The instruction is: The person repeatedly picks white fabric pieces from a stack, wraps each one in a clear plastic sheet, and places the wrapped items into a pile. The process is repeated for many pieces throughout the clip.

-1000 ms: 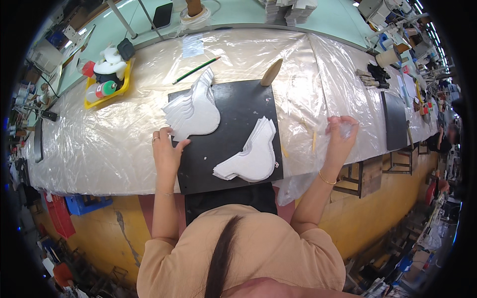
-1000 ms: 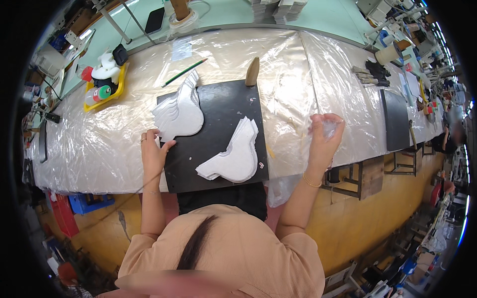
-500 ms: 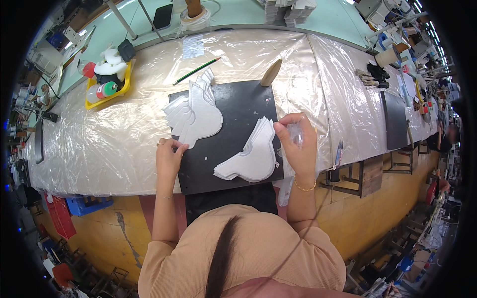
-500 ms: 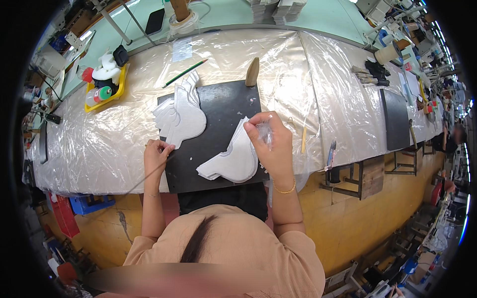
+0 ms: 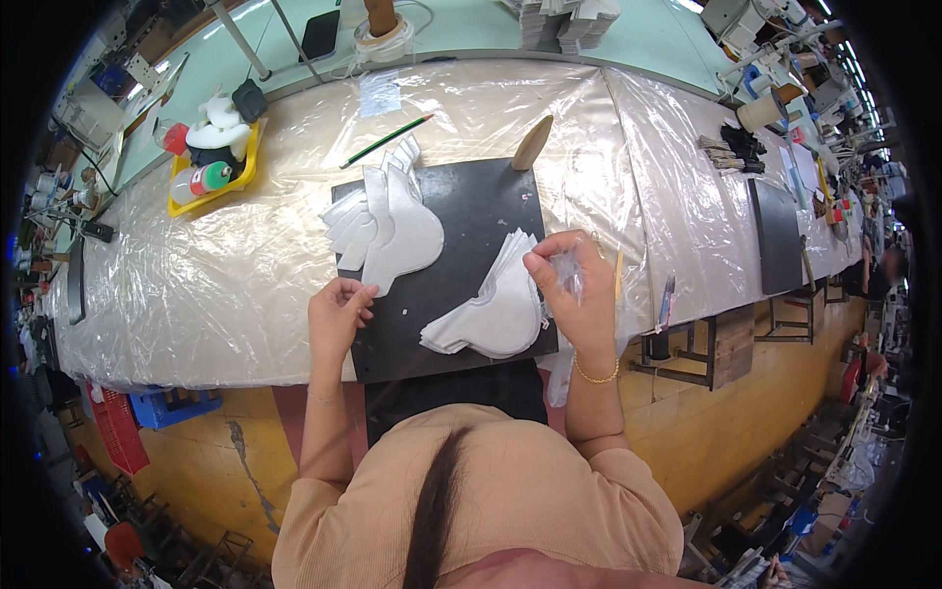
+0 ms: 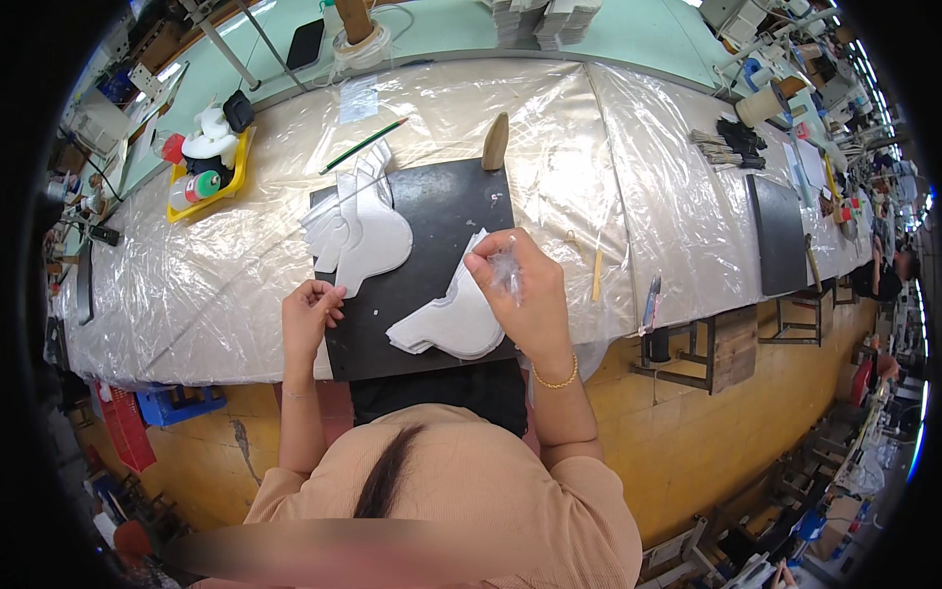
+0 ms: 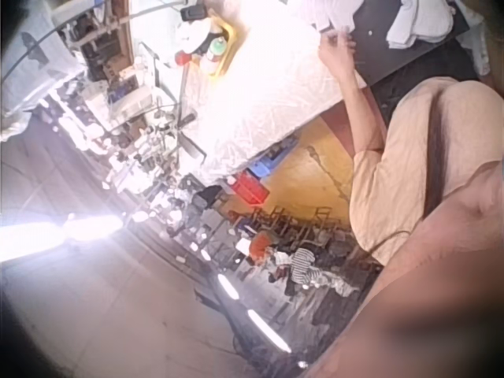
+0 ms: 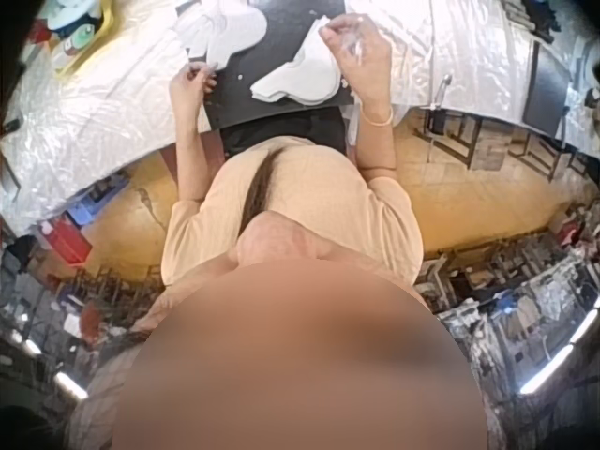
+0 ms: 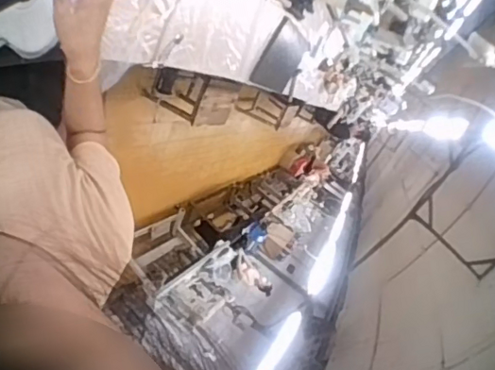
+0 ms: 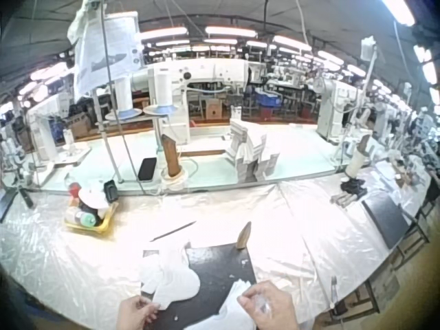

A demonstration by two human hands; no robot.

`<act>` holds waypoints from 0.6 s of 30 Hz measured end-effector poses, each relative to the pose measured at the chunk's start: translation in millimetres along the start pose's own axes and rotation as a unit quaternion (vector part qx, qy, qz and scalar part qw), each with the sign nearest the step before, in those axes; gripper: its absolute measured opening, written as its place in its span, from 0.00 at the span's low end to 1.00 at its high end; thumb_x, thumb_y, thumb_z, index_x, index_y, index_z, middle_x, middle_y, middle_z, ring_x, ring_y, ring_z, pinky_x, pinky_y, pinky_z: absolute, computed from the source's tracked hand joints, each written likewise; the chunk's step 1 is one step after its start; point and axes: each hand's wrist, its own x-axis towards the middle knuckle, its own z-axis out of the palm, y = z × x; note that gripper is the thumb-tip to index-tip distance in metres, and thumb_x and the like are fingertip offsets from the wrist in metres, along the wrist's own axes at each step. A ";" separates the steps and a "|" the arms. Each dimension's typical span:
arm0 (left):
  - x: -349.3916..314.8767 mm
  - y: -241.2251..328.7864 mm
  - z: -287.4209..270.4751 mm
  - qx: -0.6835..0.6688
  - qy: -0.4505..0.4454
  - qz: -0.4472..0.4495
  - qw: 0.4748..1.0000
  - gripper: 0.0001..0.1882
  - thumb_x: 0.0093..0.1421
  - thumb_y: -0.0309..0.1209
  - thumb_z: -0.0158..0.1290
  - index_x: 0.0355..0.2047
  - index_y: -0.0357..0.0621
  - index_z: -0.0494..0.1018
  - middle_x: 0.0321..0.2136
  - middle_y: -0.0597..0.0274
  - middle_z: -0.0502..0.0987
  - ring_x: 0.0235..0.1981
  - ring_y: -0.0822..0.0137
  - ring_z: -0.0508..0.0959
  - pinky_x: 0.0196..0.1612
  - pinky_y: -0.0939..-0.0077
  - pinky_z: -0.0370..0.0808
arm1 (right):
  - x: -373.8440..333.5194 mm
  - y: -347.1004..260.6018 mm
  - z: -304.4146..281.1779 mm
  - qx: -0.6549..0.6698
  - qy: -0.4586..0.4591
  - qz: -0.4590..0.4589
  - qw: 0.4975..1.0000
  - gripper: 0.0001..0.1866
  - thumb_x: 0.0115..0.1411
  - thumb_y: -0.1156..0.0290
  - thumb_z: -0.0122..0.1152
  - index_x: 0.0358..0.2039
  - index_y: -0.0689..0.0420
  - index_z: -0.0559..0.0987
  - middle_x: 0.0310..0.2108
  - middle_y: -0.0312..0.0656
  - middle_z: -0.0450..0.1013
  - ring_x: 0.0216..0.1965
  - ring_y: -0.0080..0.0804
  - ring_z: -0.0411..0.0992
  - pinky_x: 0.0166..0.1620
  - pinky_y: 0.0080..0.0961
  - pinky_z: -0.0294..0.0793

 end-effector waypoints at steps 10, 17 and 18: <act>-13.6 36.9 24.0 -0.322 -0.190 0.012 0.927 0.07 0.64 0.25 0.52 0.39 0.34 0.71 0.29 0.54 0.79 0.28 0.66 0.81 0.34 0.76 0.80 | -2.3 -8.2 39.1 -0.006 -0.104 -0.092 0.990 0.10 0.55 0.73 0.66 0.36 0.61 0.78 0.34 0.44 0.76 0.34 0.37 0.75 0.37 0.25 0.73; -28.6 56.0 54.8 -0.227 -0.184 0.198 0.936 0.06 0.63 0.23 0.53 0.39 0.34 0.74 0.36 0.61 0.74 0.33 0.75 0.76 0.36 0.84 0.73 | -3.3 -7.6 45.4 -0.009 -0.134 -0.049 0.990 0.18 0.50 0.66 0.72 0.38 0.63 0.78 0.35 0.45 0.77 0.35 0.37 0.76 0.40 0.26 0.74; -31.3 58.1 58.9 -0.249 -0.192 0.200 0.928 0.05 0.62 0.22 0.54 0.37 0.34 0.75 0.37 0.64 0.71 0.34 0.77 0.72 0.36 0.85 0.70 | -4.7 -7.4 45.4 -0.005 -0.129 -0.040 0.991 0.18 0.50 0.66 0.72 0.37 0.63 0.79 0.34 0.44 0.77 0.34 0.35 0.76 0.39 0.26 0.74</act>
